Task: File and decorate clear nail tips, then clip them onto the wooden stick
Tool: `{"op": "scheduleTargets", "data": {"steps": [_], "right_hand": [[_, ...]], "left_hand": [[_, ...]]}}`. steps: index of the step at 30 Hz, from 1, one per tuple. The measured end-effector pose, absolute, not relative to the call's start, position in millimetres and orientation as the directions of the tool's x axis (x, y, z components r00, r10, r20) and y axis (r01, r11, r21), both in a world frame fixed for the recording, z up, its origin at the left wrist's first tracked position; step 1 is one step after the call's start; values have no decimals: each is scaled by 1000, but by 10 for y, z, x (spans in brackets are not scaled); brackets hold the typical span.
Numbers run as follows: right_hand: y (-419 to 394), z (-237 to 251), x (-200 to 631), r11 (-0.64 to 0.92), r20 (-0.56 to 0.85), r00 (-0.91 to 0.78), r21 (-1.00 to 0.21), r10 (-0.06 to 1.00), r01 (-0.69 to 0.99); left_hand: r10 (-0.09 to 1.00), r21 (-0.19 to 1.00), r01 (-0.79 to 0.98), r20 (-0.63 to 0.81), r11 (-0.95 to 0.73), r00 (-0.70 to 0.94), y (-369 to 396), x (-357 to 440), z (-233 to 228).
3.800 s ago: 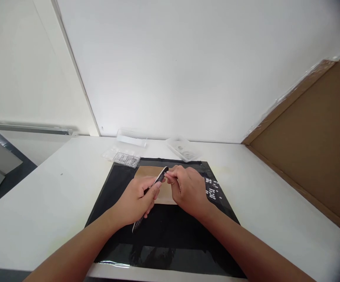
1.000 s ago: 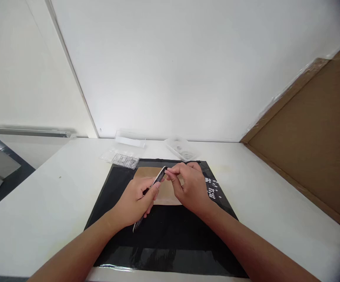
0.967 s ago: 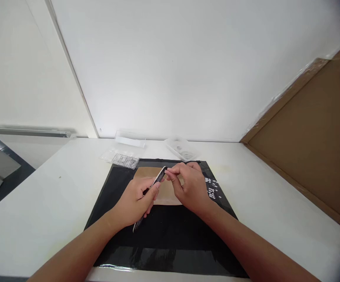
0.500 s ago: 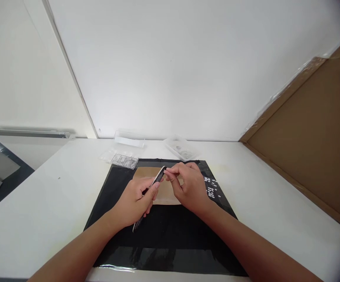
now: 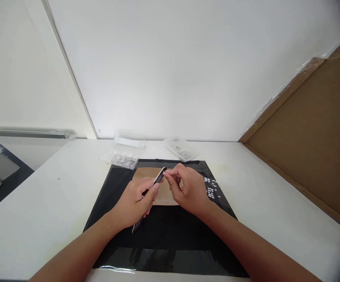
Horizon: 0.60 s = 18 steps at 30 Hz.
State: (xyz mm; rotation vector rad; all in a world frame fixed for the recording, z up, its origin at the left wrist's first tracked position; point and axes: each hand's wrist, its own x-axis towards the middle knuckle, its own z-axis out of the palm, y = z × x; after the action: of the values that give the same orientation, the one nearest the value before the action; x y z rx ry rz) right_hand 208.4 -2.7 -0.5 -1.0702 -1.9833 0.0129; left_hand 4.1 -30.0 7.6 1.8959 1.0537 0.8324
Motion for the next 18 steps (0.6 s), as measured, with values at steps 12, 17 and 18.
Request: {"op": "scheduleTargets", "data": {"steps": [12,17,18], "right_hand": [[-36,7,2080,633,686,-281,-332,671,699],[-36,0,2084,663,707,-303,-308,639,682],[-37,0,2085,671,710,-310,-301,632,678]], "left_hand": [[884,869,362,163,-339,438,-301,42,88],[884,861,367,177,-352,433,-309,41,100],[884,862,365,178,-352,432,-310,42,104]]}}
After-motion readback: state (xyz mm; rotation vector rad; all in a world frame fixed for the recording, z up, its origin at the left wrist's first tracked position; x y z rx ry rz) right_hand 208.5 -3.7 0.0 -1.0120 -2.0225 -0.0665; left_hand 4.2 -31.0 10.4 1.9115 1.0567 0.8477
